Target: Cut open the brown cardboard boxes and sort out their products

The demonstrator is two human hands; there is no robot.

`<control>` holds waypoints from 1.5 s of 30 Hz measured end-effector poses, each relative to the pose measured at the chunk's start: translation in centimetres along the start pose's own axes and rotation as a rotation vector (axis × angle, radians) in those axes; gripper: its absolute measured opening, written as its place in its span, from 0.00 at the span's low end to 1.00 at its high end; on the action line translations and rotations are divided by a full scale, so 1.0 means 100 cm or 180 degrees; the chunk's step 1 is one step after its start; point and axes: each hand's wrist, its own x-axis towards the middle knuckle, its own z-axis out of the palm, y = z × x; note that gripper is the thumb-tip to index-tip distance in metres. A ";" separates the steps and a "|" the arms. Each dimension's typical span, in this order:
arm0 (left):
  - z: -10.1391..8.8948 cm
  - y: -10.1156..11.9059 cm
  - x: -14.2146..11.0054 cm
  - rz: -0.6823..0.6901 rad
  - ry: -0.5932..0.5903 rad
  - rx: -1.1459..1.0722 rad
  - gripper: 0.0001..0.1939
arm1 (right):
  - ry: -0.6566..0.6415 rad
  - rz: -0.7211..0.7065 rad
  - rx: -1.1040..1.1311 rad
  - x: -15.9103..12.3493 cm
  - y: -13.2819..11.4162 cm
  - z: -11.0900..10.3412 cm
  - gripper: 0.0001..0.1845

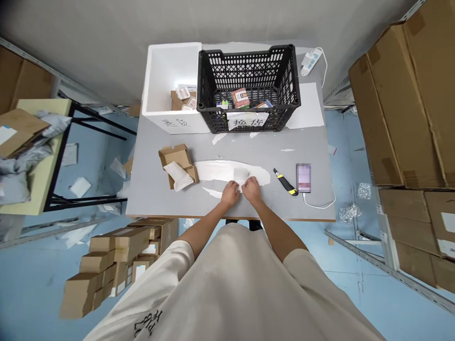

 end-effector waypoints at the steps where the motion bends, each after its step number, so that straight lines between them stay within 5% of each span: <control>1: 0.001 0.003 0.001 -0.0033 0.0021 0.0080 0.12 | 0.0091 0.0267 0.0100 0.000 0.006 -0.003 0.09; 5: 0.005 0.016 0.007 -0.0242 0.0072 0.0340 0.16 | 0.0130 0.1238 0.0235 -0.003 0.034 -0.017 0.07; 9: 0.008 0.023 0.011 -0.0343 0.0067 0.0484 0.15 | -0.0009 0.1419 0.0216 -0.008 0.051 -0.022 0.06; 12: 0.008 0.022 0.012 -0.0324 0.0059 0.0450 0.09 | 0.0222 0.1312 0.0266 -0.015 0.050 -0.023 0.10; 15: 0.007 0.022 0.012 -0.0259 0.0052 0.0542 0.08 | 0.0564 0.0596 0.0321 -0.024 0.039 -0.026 0.15; 18: 0.006 0.024 0.013 -0.0279 0.0047 0.0676 0.09 | 0.0166 -0.0453 0.0487 -0.026 0.025 -0.029 0.17; 20: 0.005 0.025 0.014 -0.0319 0.0036 0.0660 0.08 | -0.0197 -0.0721 0.0473 -0.023 0.021 -0.027 0.19; 30: -0.026 -0.024 -0.004 -0.1008 0.0427 0.0018 0.07 | -0.0996 -0.0379 -0.0225 -0.003 0.027 -0.016 0.34; 36: -0.013 -0.003 -0.008 0.0205 0.0108 0.0355 0.13 | -0.1050 -0.0240 -0.0336 0.007 0.026 -0.013 0.36; 40: 0.002 0.017 -0.001 0.0116 -0.0009 0.0815 0.21 | -0.1052 -0.0082 -0.0017 0.015 0.030 -0.013 0.40; 45: -0.001 0.013 -0.001 0.0201 0.0009 0.0726 0.10 | -0.1078 0.0144 0.0222 0.019 0.033 -0.012 0.40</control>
